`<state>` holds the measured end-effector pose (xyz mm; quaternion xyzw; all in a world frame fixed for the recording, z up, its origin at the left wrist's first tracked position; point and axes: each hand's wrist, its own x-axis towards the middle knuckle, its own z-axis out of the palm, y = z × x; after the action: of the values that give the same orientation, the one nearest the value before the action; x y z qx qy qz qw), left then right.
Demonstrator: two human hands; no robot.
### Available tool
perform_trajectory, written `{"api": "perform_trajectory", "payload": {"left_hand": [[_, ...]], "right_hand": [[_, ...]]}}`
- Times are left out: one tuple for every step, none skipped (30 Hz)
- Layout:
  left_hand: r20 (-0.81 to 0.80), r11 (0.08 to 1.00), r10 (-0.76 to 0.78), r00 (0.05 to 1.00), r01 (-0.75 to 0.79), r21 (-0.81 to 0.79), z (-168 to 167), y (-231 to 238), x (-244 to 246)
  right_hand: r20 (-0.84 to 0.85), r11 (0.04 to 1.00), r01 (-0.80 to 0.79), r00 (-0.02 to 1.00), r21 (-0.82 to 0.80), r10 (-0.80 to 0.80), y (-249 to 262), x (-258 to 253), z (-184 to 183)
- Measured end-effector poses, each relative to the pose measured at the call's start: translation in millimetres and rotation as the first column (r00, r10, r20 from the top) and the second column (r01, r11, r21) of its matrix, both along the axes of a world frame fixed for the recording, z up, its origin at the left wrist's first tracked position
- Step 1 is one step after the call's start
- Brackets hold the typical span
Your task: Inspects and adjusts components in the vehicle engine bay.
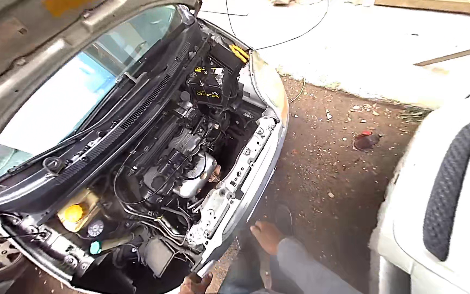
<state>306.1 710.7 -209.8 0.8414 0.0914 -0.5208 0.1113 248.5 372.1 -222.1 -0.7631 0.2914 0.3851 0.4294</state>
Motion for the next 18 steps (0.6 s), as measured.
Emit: {"api": "perform_trajectory", "payload": {"left_hand": [[0.006,0.999,0.009,1.0,-0.009,0.034,-3,-9,3],[0.016,0.997,0.038,0.999,-0.039,0.065,-6,-17,6],[0.039,0.993,0.077,0.996,-0.08,0.085,-11,-25,8],[0.063,0.987,0.127,0.99,-0.132,0.089,-18,-31,9],[0.078,0.98,0.17,0.982,-0.177,0.087,-26,-36,10],[0.082,0.974,0.206,0.975,-0.213,0.081,-34,-41,13],[0.081,0.971,0.219,0.972,-0.226,0.075,-42,-45,16],[0.078,0.971,0.225,0.971,-0.23,0.068,-49,-48,17],[0.07,0.969,0.23,0.971,-0.235,0.072,-54,-52,18],[0.067,0.967,0.233,0.97,-0.238,0.087,-58,-58,20],[0.058,0.966,0.227,0.972,-0.232,0.114,-61,-63,21],[0.042,0.966,0.21,0.977,-0.214,0.148,-63,-66,24],[0.034,0.965,0.194,0.98,-0.197,0.175,-65,-68,26],[0.031,0.963,0.175,0.984,-0.178,0.201,-67,-70,28],[0.033,0.96,0.168,0.985,-0.171,0.221,-68,-71,29],[0.04,0.952,0.191,0.981,-0.195,0.235,-69,-71,29],[0.05,0.938,0.25,0.967,-0.254,0.235,-69,-71,28],[0.062,0.916,0.331,0.942,-0.337,0.22,-71,-70,23]], "right_hand": [[-0.033,1.0,0.014,0.999,0.025,-0.013,-1,-4,-12],[-0.063,0.999,0.018,0.998,0.043,-0.016,-3,-10,-24],[-0.089,0.998,0.012,0.996,0.057,-0.007,-7,-16,-36],[-0.115,0.998,0.004,0.993,0.07,0.004,-13,-22,-46],[-0.133,0.997,-0.002,0.991,0.075,0.012,-21,-29,-54],[-0.141,0.997,0.001,0.99,0.078,0.01,-32,-32,-61],[-0.133,0.997,0.028,0.991,0.076,-0.018,-43,-34,-70],[-0.118,0.993,0.075,0.991,0.087,-0.064,-55,-32,-75],[-0.114,0.986,0.13,0.986,0.103,-0.118,-68,-27,-79],[-0.118,0.977,0.181,0.979,0.114,-0.168,-82,-21,-84],[-0.116,0.971,0.212,0.973,0.108,-0.199,-95,-13,-87],[-0.103,0.972,0.219,0.972,0.085,-0.21,-105,-3,-87],[-0.076,0.975,0.213,0.975,0.059,-0.208,-114,9,-86],[-0.036,0.977,0.211,0.977,0.037,-0.21,-121,24,-82],[0.014,0.976,0.217,0.976,0.017,-0.217,-127,41,-76],[0.067,0.97,0.242,0.968,-0.001,-0.241,-131,58,-71],[0.118,0.959,0.282,0.953,-0.012,-0.279,-135,75,-67],[0.162,0.947,0.319,0.936,-0.021,-0.312,-139,90,-66]]}}
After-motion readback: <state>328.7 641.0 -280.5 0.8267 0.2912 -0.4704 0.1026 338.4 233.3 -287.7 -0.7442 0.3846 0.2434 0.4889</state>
